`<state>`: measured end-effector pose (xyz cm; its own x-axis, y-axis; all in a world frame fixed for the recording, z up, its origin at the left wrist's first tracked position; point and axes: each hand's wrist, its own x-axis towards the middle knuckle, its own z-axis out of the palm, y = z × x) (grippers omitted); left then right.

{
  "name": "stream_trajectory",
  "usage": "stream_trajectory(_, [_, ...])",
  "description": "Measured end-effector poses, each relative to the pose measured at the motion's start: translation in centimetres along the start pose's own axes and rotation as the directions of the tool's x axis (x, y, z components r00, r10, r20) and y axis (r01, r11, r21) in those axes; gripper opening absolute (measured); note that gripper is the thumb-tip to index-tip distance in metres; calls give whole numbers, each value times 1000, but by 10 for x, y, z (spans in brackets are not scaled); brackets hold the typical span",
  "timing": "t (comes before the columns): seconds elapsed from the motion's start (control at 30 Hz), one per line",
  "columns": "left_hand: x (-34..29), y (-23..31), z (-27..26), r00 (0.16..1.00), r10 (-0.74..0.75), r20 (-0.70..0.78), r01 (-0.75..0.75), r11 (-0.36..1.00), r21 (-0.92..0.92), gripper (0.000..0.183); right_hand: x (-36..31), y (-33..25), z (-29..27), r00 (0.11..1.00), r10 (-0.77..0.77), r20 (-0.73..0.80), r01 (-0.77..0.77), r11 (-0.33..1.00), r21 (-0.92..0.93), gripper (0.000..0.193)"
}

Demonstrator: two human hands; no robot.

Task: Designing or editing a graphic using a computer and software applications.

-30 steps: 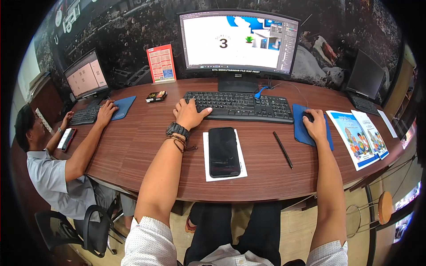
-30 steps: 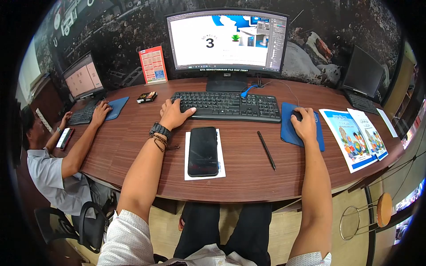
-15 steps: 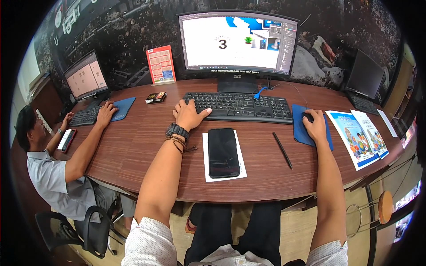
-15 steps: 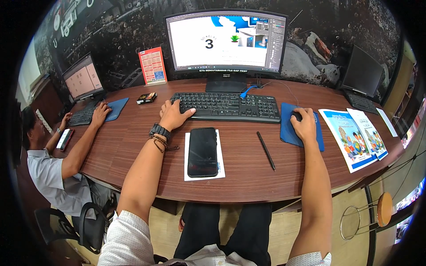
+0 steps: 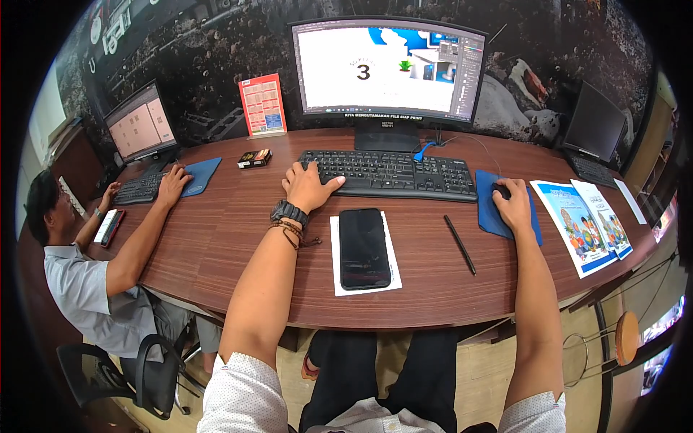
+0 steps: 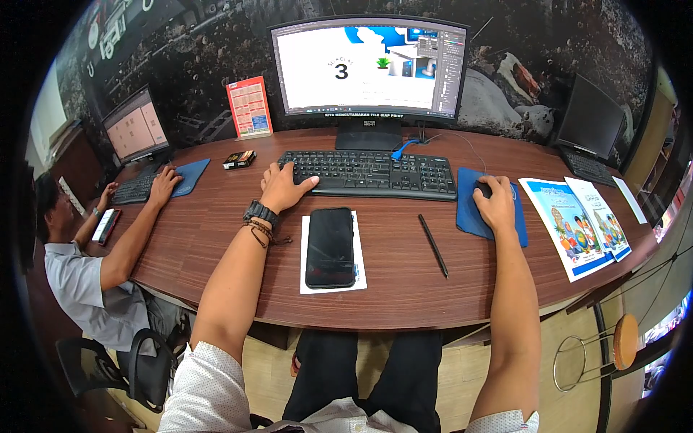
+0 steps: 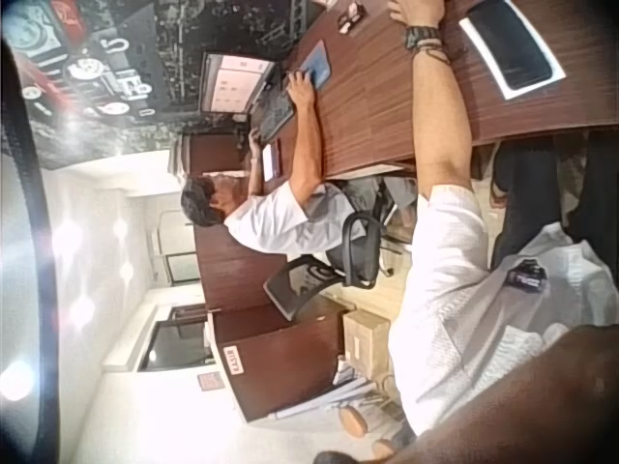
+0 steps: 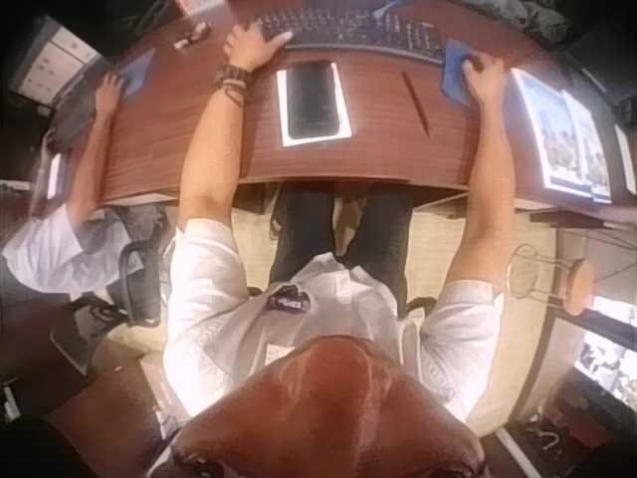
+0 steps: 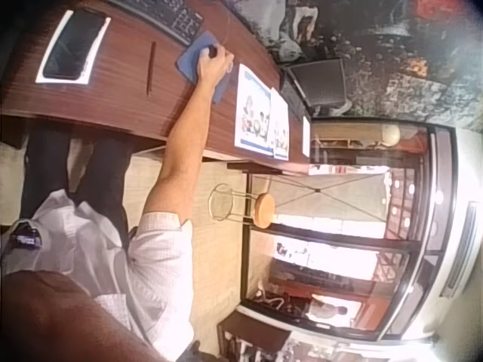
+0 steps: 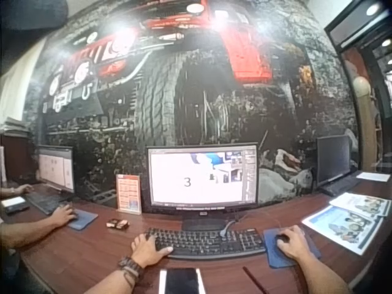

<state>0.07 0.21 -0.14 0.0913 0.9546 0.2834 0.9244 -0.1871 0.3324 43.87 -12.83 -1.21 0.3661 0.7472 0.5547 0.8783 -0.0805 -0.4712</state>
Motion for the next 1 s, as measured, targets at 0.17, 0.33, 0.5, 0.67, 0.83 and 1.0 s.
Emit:
stream_trajectory(0.17, [-1,1,-1,1000,2,-5,-2,1000,-5,93,-1,-2,-1,1000,5,3,-5,1000,-1,35])
stream_trajectory(0.33, [-1,1,-1,1000,-3,-2,3,1000,-1,92,0,1,1,1000,-12,2,12,1000,3,36])
stream_trajectory(0.5, [-1,2,-1,1000,0,0,0,1000,-4,92,0,3,1,1000,-14,-4,14,1000,4,36])
stream_trajectory(0.67, [-1,1,-1,1000,-2,1,2,1000,2,92,0,1,0,1000,2,5,-2,1000,2,36])
stream_trajectory(0.83, [0,0,0,1000,2,-5,-2,1000,1,93,0,0,1,1000,11,6,-11,1000,2,36])
stream_trajectory(1.0, [0,-1,1,1000,8,-17,-8,1000,3,93,0,1,0,1000,3,-1,-3,1000,-8,35])
